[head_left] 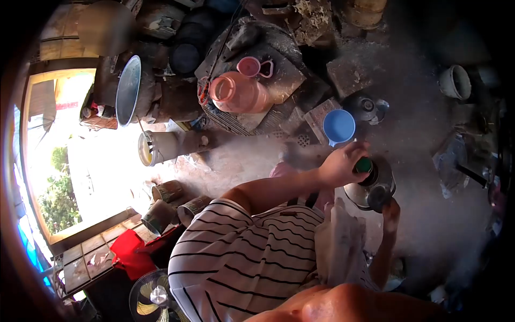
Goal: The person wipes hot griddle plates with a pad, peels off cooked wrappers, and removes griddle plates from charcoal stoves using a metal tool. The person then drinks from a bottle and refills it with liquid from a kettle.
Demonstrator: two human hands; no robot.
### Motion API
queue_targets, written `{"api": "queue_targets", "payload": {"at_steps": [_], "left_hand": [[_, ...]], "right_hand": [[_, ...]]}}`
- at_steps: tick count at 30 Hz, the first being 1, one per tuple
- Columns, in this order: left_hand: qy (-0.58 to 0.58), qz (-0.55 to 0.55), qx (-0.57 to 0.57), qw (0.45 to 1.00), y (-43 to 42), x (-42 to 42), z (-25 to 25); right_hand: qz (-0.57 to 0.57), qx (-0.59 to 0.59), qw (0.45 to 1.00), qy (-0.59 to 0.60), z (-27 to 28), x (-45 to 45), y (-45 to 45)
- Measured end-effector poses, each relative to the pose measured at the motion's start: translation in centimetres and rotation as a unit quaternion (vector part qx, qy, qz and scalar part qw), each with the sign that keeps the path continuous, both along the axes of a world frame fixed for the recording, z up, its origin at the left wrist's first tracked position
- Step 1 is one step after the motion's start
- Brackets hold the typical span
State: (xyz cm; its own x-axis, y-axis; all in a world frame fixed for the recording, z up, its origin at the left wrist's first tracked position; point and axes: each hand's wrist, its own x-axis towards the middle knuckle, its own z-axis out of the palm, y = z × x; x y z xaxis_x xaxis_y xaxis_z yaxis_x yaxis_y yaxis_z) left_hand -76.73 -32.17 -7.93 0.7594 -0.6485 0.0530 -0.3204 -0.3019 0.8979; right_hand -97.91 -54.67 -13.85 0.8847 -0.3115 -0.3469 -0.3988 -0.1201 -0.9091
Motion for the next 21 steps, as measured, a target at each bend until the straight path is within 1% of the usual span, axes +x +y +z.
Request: {"api": "queue_targets", "payload": {"at_steps": [3, 4, 5, 6, 7, 8, 9, 10, 11, 12, 15, 17, 18, 19, 21], "left_hand": [[-0.014, -0.036, 0.043, 0.998, -3.0, -1.0, -2.1], [-0.014, -0.068, 0.043, 0.997, -4.2, -1.3, -2.8], [0.008, -0.072, 0.061, 0.995, -5.3, -1.9, -4.4], [-0.005, -0.071, 0.063, 0.995, -6.2, -2.0, -6.3], [-0.020, -0.064, 0.063, 0.996, -7.0, -1.9, -8.2], [-0.004, -0.063, 0.073, 0.995, -8.0, -1.9, -10.2], [0.009, -0.055, 0.087, 0.995, -8.7, -1.9, -12.2], [0.018, -0.043, 0.103, 0.994, -9.6, -1.8, -13.9], [0.013, -0.055, 0.115, 0.992, -10.6, -1.8, -15.7], [0.006, -0.065, 0.129, 0.989, -11.4, -1.9, -17.4], [0.009, -0.069, 0.188, 0.980, -13.2, -2.4, -23.5], [0.016, -0.069, 0.221, 0.973, -14.3, -3.1, -27.7], [0.021, -0.071, 0.233, 0.970, -14.9, -3.5, -29.6], [0.026, -0.071, 0.244, 0.967, -15.4, -3.9, -31.4], [0.028, -0.068, 0.232, 0.970, -16.2, -4.1, -34.6]], "right_hand": [[-0.049, -0.006, 0.999, -0.015, -2.7, -0.4, -0.3], [-0.009, -0.006, 1.000, 0.018, -5.2, -1.7, -1.6], [0.000, -0.064, 0.998, 0.013, -8.4, -3.0, -2.2], [-0.032, -0.031, 0.999, -0.027, -9.2, -2.5, -2.1], [-0.043, -0.037, 0.998, -0.027, -10.2, -2.2, -2.3], [-0.086, 0.023, 0.996, -0.018, -12.9, -2.8, -2.4], [-0.064, -0.004, 0.997, -0.034, -14.1, -2.2, -3.1], [-0.054, -0.009, 0.998, -0.021, -15.3, -1.8, -3.8], [-0.055, -0.017, 0.998, -0.021, -17.4, -1.6, -4.4], [-0.052, -0.022, 0.998, -0.022, -19.9, -1.4, -4.8], [-0.099, 0.000, 0.995, -0.009, -28.1, -1.1, -5.8], [-0.082, 0.052, 0.993, 0.073, -35.7, -1.7, -6.8], [-0.071, 0.077, 0.988, 0.113, -38.1, -1.3, -7.5], [-0.083, 0.095, 0.980, 0.153, -40.1, -0.9, -7.7], [-0.100, 0.166, 0.968, 0.159, -44.4, -0.4, -8.0]]}}
